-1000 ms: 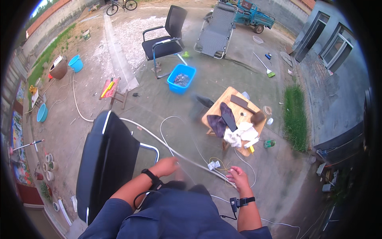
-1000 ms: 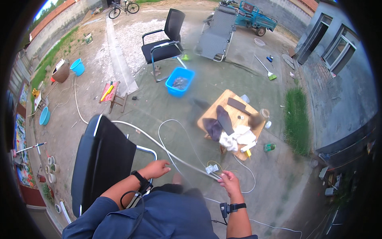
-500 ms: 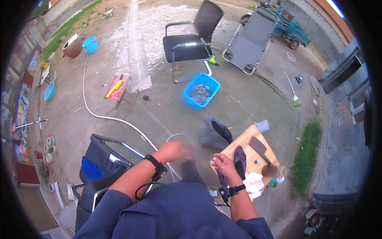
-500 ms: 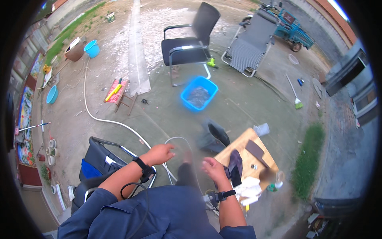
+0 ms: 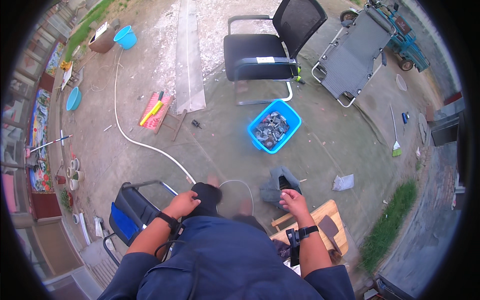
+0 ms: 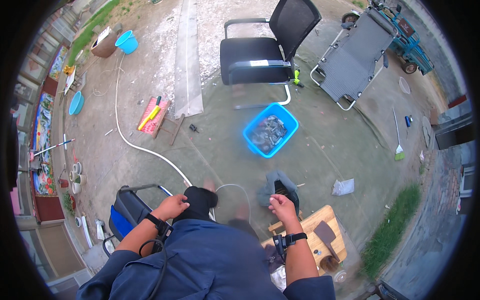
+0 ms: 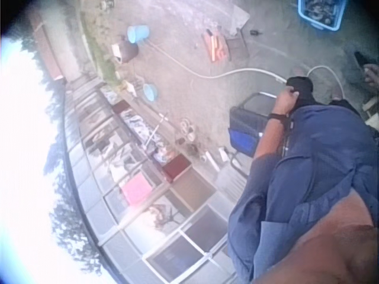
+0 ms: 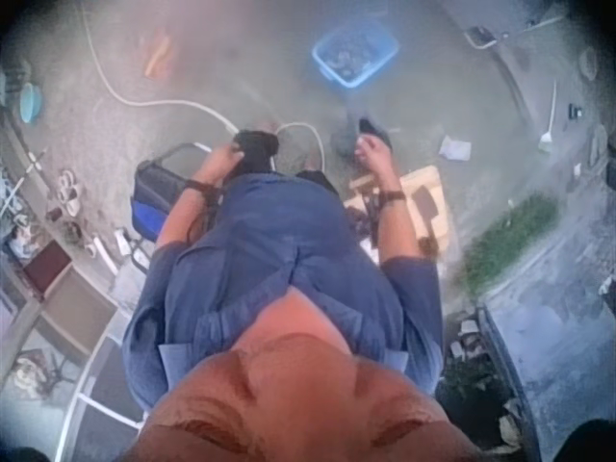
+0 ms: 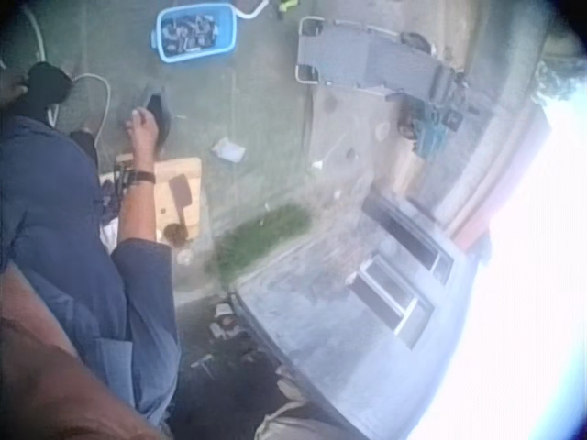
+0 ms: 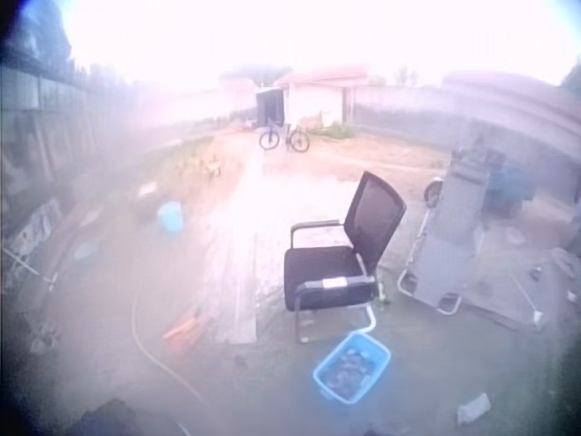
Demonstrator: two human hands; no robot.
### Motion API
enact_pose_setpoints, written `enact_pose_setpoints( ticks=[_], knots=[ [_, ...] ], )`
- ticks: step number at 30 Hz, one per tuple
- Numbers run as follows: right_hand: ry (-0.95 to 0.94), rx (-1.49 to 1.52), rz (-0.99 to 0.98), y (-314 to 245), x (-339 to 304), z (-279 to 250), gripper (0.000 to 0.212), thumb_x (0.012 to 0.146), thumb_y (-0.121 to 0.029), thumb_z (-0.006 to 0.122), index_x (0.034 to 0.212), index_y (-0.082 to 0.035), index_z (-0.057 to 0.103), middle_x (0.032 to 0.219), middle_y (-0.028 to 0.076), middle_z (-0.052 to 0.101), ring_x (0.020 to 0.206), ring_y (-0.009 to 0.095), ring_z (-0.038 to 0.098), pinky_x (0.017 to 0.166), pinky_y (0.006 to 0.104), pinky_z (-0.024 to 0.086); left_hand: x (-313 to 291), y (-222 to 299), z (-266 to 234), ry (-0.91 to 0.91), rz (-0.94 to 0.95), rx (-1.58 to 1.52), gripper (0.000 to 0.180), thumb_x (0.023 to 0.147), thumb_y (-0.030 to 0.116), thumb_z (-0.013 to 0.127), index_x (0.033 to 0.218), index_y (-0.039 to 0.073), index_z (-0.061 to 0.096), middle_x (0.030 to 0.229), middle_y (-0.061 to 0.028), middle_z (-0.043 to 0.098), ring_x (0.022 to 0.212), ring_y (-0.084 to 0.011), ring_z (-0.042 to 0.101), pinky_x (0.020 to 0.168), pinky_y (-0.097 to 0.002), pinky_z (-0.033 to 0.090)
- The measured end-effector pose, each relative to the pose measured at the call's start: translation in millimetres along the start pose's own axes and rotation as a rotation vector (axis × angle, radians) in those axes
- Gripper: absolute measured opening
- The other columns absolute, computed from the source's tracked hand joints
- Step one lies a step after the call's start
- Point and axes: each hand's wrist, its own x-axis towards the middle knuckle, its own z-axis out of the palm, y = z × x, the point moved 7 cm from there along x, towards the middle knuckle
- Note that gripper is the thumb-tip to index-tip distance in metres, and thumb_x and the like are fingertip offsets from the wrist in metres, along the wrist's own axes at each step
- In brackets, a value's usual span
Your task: The person repairs a folding chair by hand and with a screwdriver, first unfolding and checking the armrest, then using a screwdriver to tighten components on the underside of the frame.
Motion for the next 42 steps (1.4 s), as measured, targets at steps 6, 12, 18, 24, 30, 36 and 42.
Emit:
enact_pose_setpoints(
  ticks=[6,12,18,24,30,36,42],
  knots=[
    [-0.010,-0.056,0.003,-65,81,37,0.033,0.089,-0.024,0.064,0.115,-0.003,0.062,0.094,0.003,0.066,0.078,0.010,0.064,0.064,0.0235,0.049,102,-8,-39,-0.095,-0.004,-0.022,0.044,0.086,0.032,0.063,0.118,0.002,0.059,0.087,-0.0146,0.069,0.084,-0.0297,0.067,0.075,-0.0373,0.052],
    [0.030,-0.224,0.004,-116,186,69,0.035,0.088,-0.026,0.064,0.113,-0.002,0.063,0.093,0.007,0.068,0.080,0.014,0.064,0.071,0.0272,0.051,212,4,-91,-0.157,0.070,-0.105,0.041,0.087,0.031,0.062,0.115,0.001,0.060,0.086,-0.0137,0.069,0.084,-0.0309,0.066,0.076,-0.0385,0.051],
    [0.007,-0.480,-0.093,-152,330,121,0.035,0.086,-0.029,0.065,0.111,-0.006,0.065,0.097,0.013,0.069,0.086,0.022,0.066,0.078,0.0330,0.051,283,-35,-101,-0.163,0.119,-0.091,0.037,0.087,0.029,0.062,0.110,0.000,0.063,0.099,-0.0170,0.066,0.094,-0.0339,0.063,0.084,-0.0407,0.049],
    [-0.017,-0.729,-0.185,-181,470,158,0.033,0.085,-0.028,0.063,0.111,-0.008,0.065,0.101,0.015,0.069,0.094,0.029,0.066,0.084,0.0376,0.051,322,-39,-89,-0.120,0.256,-0.138,0.036,0.090,0.030,0.060,0.113,0.002,0.061,0.121,-0.0192,0.057,0.114,-0.0357,0.053,0.099,-0.0409,0.042],
    [-0.031,-0.829,-0.135,-124,608,175,0.043,0.082,-0.030,0.064,0.117,-0.005,0.061,0.120,0.020,0.059,0.115,0.036,0.054,0.097,0.0428,0.045,379,-46,-75,-0.205,0.272,-0.189,0.035,0.089,0.026,0.061,0.116,0.004,0.061,0.128,-0.0168,0.054,0.123,-0.0367,0.047,0.104,-0.0436,0.037],
    [-0.136,-0.987,-0.033,-61,688,194,0.045,0.081,-0.027,0.065,0.119,-0.003,0.060,0.135,0.023,0.047,0.129,0.036,0.041,0.106,0.0391,0.037,414,-52,-89,-0.221,0.245,-0.234,0.030,0.084,0.014,0.061,0.111,0.002,0.062,0.118,-0.0160,0.060,0.117,-0.0376,0.052,0.101,-0.0454,0.041],
    [-0.353,-1.232,0.077,-20,735,218,0.055,0.082,-0.038,0.059,0.123,-0.001,0.058,0.136,0.025,0.048,0.137,0.039,0.031,0.111,0.0427,0.030,433,-65,-101,-0.137,0.208,-0.277,0.027,0.083,0.014,0.061,0.107,0.002,0.063,0.109,-0.0148,0.064,0.110,-0.0372,0.056,0.097,-0.0448,0.043]
  ],
)
